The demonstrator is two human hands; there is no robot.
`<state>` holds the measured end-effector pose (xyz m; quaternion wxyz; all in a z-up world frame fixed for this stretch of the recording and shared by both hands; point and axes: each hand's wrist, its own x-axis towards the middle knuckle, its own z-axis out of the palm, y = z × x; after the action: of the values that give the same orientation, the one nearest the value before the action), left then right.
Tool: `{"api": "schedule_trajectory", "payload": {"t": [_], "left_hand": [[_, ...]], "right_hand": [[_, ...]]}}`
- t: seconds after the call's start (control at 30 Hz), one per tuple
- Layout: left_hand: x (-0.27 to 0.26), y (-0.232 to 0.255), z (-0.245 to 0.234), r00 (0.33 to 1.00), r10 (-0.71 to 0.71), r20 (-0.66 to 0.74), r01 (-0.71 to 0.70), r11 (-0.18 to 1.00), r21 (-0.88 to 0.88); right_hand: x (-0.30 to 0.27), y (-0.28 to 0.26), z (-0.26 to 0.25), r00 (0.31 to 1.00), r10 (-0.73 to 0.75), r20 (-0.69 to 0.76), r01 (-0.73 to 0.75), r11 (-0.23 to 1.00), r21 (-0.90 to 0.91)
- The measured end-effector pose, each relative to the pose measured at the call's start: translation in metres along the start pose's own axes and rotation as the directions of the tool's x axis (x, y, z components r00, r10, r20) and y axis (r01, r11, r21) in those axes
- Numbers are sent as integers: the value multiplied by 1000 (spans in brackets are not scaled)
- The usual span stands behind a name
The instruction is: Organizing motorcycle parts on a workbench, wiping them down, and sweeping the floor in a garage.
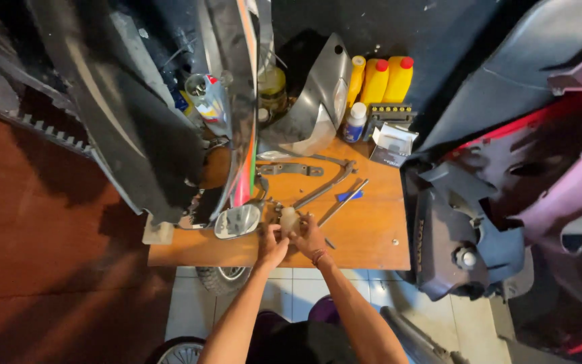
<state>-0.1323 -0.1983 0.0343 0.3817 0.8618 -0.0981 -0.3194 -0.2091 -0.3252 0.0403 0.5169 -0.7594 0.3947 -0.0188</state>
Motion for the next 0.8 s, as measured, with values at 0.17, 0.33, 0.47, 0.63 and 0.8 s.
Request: {"api": "schedule_trajectory", "payload": {"t": [0.17,0.33,0.47,0.63,0.8], "left_hand": [[-39,62,9,986,57,-157,-71,994,-85],[-67,109,35,978,-48,-204,3,977,-212],[-59,113,65,969,11,-246,-71,969,-237],[-44,132,104,968,112,-223,-153,973,-174],[-56,210,127,978,208,26,-205,976,-76]], "right_hand": [[21,-4,-43,944,-327,35,323,942,90],[27,-13,-94,810,-576,105,582,812,-37],[39,-3,-117,742,-670,22,670,742,14],[48,20,-158,767,-636,-91,641,766,47],[51,26,-216,886,-323,-333,348,937,17]]}}
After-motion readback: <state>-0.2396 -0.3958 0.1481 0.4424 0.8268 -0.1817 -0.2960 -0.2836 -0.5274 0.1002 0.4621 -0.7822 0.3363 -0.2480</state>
